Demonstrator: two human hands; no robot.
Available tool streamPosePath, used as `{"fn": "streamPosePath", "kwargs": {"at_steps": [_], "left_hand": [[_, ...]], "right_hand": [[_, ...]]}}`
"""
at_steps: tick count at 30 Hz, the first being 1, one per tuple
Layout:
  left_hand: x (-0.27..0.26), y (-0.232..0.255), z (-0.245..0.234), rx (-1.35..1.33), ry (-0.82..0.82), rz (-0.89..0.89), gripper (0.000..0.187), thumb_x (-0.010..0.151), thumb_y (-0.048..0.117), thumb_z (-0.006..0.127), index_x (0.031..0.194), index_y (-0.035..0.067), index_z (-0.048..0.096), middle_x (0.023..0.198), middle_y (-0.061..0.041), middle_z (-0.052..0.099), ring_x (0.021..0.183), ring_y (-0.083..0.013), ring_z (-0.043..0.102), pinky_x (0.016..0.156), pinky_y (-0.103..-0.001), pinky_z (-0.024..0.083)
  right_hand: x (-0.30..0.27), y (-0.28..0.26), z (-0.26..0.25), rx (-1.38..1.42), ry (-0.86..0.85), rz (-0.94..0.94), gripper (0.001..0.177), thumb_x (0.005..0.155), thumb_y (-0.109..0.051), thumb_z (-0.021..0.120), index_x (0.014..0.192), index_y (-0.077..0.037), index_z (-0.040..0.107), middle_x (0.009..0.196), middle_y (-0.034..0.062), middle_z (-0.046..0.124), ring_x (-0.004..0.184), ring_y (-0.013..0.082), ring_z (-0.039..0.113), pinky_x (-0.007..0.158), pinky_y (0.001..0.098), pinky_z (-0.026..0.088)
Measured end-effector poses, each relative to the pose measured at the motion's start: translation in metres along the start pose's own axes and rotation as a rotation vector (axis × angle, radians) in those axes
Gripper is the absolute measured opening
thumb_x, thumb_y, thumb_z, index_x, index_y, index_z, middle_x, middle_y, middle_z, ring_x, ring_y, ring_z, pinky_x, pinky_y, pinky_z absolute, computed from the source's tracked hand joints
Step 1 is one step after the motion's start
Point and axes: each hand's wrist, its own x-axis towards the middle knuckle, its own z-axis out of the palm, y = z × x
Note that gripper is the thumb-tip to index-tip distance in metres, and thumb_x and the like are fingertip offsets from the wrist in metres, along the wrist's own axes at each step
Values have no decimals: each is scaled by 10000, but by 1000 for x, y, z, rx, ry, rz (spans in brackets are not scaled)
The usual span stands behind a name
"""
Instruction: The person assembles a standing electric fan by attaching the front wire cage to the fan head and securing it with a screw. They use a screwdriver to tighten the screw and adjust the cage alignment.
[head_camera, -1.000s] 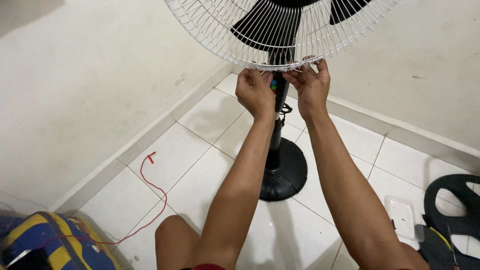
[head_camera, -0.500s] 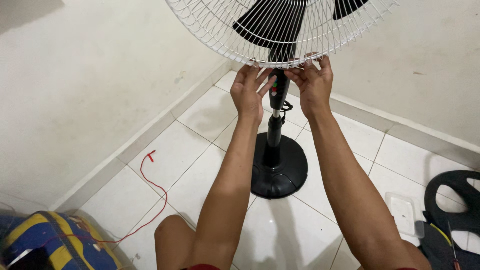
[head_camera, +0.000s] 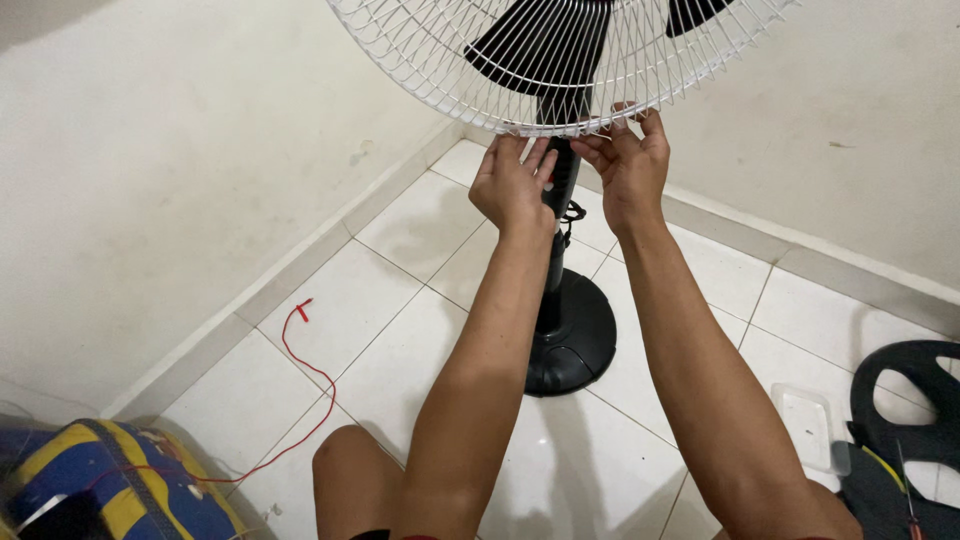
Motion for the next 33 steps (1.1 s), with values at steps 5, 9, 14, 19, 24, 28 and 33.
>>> {"fn": "streamPosePath", "kwargs": {"at_steps": [5,9,14,19,24,28,33], "left_hand": [[-3,-4,3,46,30,24,437,937,121,615,1276,-152,578,1216,-282,660,1098,-392,691,934,-516,598],[4,12,-12,217,-39,62,503,924,192,578,1373,-33,558,1320,-195,645,1219,-320,648,1035,-510,516],[33,70,-30,234,-108,479,592,1031,407,537,1498,47,495,1463,-141,577,1345,-271,557,1127,-479,471],[67,111,-7,419,-178,874,496,1094,339,563,1479,27,580,1359,-148,707,1169,-202,700,962,-373,596],[75,122,-1,550,-156,1021,359,1116,237,568,1377,12,666,1249,-120,738,1013,-167,729,855,-316,633],[67,121,3,745,-81,1157,322,1120,215,517,1346,28,653,1237,-85,674,1020,-153,725,806,-277,631],[48,132,-3,755,-167,1143,350,1098,215,521,1383,37,620,1268,-105,646,1051,-167,716,791,-286,648]], "right_hand": [[0,1,0,-12,16,-4,134,1086,-76,497,1217,-46,505,1026,140,708,871,226,738,846,380,658],[2,-1,0,6,8,0,127,1078,-68,507,1203,-46,505,993,135,690,865,229,731,848,380,667],[-1,-4,2,7,5,10,114,1070,-63,501,1184,-56,501,1010,144,705,879,227,729,864,381,663],[-1,-4,4,-14,8,12,115,1082,-61,482,1193,-47,505,1016,145,705,891,234,737,883,393,662],[0,-4,3,0,6,7,132,1082,-36,466,1209,-34,499,1033,152,698,898,245,737,893,407,667],[0,-3,0,-9,1,-1,187,1071,-21,435,1246,-33,500,1074,153,701,905,241,736,898,410,666],[-2,-2,1,-1,7,-15,148,1106,-30,435,1239,-39,498,1067,149,693,917,239,743,898,403,664]]}}
